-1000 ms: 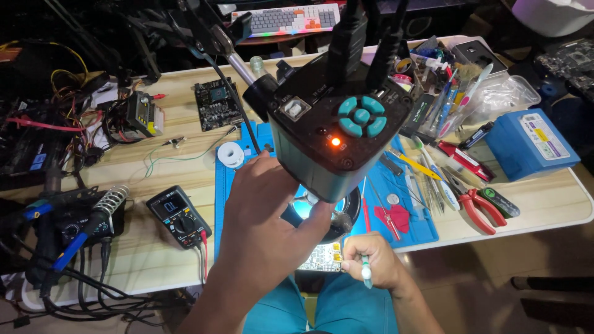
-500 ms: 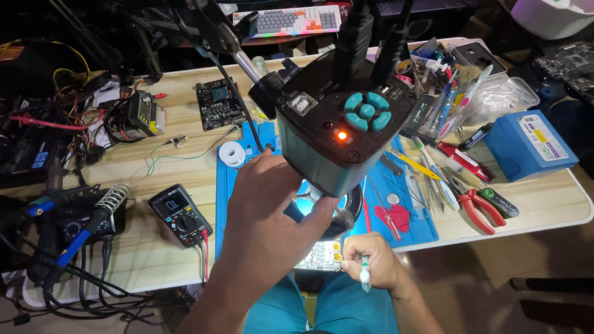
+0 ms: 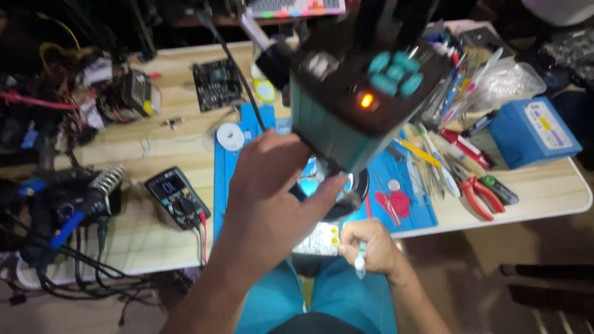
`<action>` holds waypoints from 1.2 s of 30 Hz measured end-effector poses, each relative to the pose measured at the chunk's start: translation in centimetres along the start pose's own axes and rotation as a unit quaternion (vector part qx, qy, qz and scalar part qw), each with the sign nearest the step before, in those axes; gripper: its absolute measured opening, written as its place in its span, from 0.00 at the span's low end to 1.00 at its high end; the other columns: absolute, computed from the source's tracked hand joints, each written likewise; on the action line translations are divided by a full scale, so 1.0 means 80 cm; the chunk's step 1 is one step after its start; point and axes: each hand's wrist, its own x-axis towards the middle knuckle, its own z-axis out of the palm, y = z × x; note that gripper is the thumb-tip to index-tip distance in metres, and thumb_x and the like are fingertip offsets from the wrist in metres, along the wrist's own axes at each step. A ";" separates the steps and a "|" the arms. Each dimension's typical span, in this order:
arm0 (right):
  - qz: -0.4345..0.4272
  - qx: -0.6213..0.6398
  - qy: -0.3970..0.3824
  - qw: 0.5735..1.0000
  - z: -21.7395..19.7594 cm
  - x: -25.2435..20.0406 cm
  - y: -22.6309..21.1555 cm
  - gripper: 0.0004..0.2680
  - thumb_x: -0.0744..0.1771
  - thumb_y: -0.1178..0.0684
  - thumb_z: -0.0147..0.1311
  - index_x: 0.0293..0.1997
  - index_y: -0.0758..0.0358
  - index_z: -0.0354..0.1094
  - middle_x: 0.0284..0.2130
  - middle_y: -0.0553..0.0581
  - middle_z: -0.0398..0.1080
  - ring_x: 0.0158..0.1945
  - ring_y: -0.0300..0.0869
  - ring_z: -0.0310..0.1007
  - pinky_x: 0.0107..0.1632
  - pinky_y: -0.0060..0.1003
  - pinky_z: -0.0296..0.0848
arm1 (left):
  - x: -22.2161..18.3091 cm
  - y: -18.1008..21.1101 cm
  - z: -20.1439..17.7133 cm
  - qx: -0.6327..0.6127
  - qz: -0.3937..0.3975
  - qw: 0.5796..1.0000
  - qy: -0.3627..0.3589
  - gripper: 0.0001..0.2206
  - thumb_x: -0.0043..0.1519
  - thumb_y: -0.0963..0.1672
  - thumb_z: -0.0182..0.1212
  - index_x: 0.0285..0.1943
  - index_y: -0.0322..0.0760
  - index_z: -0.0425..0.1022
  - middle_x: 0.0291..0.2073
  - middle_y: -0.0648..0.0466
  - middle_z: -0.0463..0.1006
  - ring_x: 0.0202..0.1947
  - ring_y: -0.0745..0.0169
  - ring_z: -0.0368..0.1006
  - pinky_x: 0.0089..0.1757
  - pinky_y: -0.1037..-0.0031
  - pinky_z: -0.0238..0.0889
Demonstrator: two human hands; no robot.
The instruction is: Inspecting and testing a computer motherboard using a digital microscope and a multimeter.
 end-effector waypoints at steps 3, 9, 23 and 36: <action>-0.018 -0.019 0.006 1.000 0.002 0.000 -0.009 0.05 0.58 0.61 0.65 0.24 0.59 0.70 0.18 0.48 0.68 0.20 0.36 0.60 0.25 0.32 0.61 | -0.001 -0.001 -0.001 -0.022 -0.008 1.000 0.001 0.17 0.56 0.40 0.82 0.49 0.31 0.78 0.42 0.53 0.79 0.45 0.50 0.74 0.57 0.59 0.65; -0.033 -0.052 0.024 0.998 0.008 0.005 -0.033 0.07 0.57 0.64 0.66 0.23 0.60 0.69 0.18 0.48 0.69 0.19 0.36 0.60 0.24 0.32 0.60 | -0.023 -0.008 -0.022 -0.108 -0.060 0.992 0.004 0.32 0.58 0.40 0.86 0.70 0.32 0.73 0.58 0.49 0.82 0.59 0.52 0.78 0.65 0.62 0.68; 0.003 -0.091 0.058 0.994 0.021 -0.008 -0.063 0.07 0.58 0.65 0.67 0.24 0.61 0.71 0.19 0.48 0.69 0.20 0.36 0.58 0.25 0.32 0.59 | -0.304 -0.063 0.043 -0.163 -0.495 0.835 -0.179 0.14 0.53 0.43 0.76 0.49 0.38 0.94 0.35 0.57 0.97 0.31 0.71 0.85 0.38 0.80 0.79; -0.091 -0.090 0.045 0.991 0.059 -0.049 -0.103 0.06 0.60 0.66 0.64 0.31 0.61 0.72 0.24 0.50 0.72 0.21 0.41 0.64 0.27 0.36 0.63 | -0.326 -0.044 0.129 -0.466 -0.523 0.713 0.033 0.11 0.70 0.41 0.59 0.57 0.24 0.74 0.39 0.44 0.83 0.36 0.63 0.79 0.41 0.75 0.71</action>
